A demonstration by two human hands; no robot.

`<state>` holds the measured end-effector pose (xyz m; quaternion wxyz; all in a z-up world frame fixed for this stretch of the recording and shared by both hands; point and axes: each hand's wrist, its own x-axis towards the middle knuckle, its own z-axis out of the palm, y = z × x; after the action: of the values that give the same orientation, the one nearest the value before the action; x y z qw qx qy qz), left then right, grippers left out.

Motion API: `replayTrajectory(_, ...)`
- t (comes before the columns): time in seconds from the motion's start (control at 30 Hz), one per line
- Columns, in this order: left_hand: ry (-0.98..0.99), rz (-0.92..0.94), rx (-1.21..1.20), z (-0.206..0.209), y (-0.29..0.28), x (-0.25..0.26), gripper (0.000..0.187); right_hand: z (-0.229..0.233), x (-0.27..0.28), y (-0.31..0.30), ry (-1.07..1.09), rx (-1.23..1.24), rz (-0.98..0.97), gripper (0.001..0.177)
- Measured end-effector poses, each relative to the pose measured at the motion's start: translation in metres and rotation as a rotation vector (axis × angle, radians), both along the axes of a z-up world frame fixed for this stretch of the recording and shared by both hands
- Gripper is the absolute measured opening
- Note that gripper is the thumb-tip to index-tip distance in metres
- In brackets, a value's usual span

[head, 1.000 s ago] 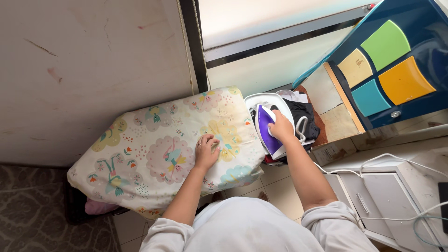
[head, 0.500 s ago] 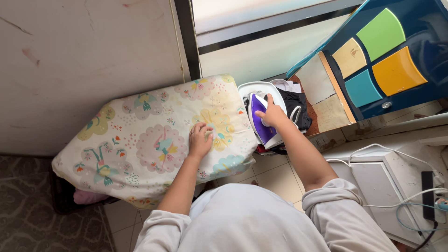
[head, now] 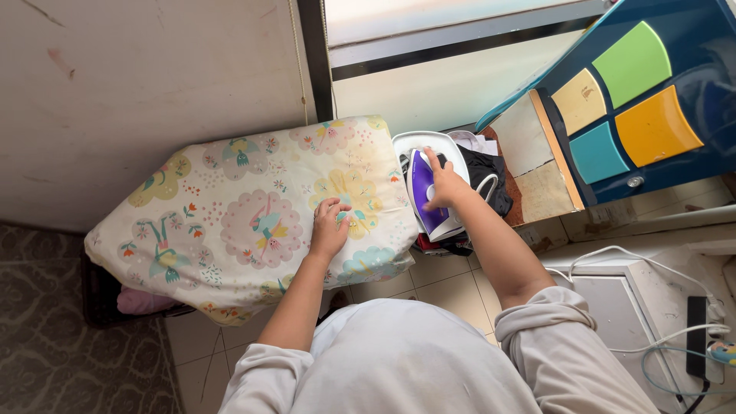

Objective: The person plugs in a power strip and an iron, then irons a black garment on a small ironing board. They smooth the fabric, flip it, and continue ironing different sections.

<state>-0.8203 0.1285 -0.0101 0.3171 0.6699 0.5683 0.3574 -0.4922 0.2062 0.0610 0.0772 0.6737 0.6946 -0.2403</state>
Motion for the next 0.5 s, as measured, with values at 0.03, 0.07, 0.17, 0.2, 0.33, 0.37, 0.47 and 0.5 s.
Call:
replayTrajectory(0.03,-0.002,0.009,-0.005,0.000,-0.001,0.000,0.023,0.002,0.000,0.001,0.002,-0.016,-0.004,0.152)
replayTrajectory(0.07,-0.004,0.016,-0.011,-0.001,-0.003,0.000,0.023,0.003,0.000,0.000,0.004,-0.034,-0.010,0.149)
replayTrajectory(0.17,-0.016,0.028,-0.027,-0.001,-0.009,-0.002,0.022,0.001,0.000,0.000,0.040,-0.016,-0.067,0.136)
replayTrajectory(0.2,-0.021,0.027,-0.030,0.000,-0.010,-0.002,0.022,0.001,0.001,-0.001,0.058,0.003,-0.095,0.131)
replayTrajectory(0.33,-0.016,0.039,-0.042,0.002,-0.016,-0.004,0.022,0.004,0.003,-0.004,0.099,0.083,0.011,0.145)
replayTrajectory(0.37,-0.012,0.046,-0.045,0.001,-0.017,-0.004,0.022,0.006,0.004,-0.005,0.074,0.048,0.031,0.151)
replayTrajectory(0.47,0.002,0.054,-0.042,0.001,-0.020,-0.002,0.022,0.012,0.003,-0.003,0.013,-0.052,0.034,0.154)
replayTrajectory(0.5,0.007,0.053,-0.040,0.001,-0.020,0.000,0.022,0.013,0.003,-0.002,-0.005,-0.084,0.024,0.152)
